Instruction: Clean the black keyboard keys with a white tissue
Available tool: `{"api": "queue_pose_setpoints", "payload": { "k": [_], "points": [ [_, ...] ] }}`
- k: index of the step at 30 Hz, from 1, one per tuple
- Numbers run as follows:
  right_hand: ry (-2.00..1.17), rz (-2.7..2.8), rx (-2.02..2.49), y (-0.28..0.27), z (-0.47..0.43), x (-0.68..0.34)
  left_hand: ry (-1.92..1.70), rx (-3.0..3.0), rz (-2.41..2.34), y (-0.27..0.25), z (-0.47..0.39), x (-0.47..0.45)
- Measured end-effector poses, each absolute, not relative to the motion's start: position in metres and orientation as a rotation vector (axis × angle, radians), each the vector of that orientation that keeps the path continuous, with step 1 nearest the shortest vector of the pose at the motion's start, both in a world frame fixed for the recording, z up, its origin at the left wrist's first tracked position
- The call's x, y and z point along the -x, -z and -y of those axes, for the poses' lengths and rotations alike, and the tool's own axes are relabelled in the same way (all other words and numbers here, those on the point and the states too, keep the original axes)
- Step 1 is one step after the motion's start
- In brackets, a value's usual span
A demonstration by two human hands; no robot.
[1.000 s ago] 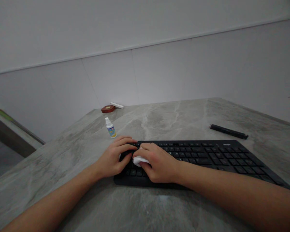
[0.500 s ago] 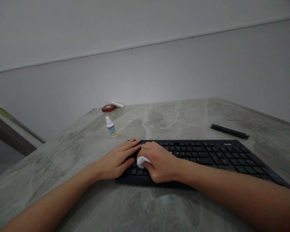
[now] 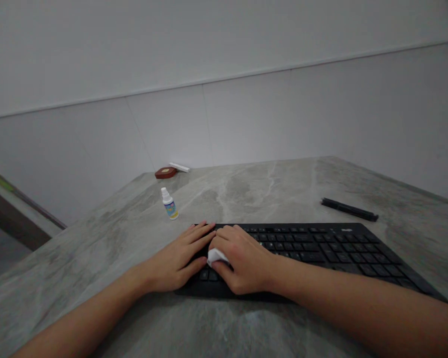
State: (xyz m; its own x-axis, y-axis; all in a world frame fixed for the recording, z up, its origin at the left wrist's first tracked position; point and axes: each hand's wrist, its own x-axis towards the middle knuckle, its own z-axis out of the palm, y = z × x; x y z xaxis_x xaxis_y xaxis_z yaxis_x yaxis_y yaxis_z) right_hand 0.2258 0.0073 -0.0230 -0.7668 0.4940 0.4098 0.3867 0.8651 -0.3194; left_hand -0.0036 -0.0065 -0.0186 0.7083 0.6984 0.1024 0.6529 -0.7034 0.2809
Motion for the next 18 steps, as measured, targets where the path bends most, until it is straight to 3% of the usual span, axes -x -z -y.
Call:
{"api": "queue_pose_setpoints", "payload": {
  "k": [18],
  "points": [
    [-0.214,2.588,0.611,0.0219,-0.0096,-0.2246,-0.29,-2.651,-1.152,0.025,0.0067,0.0059]
  ]
}}
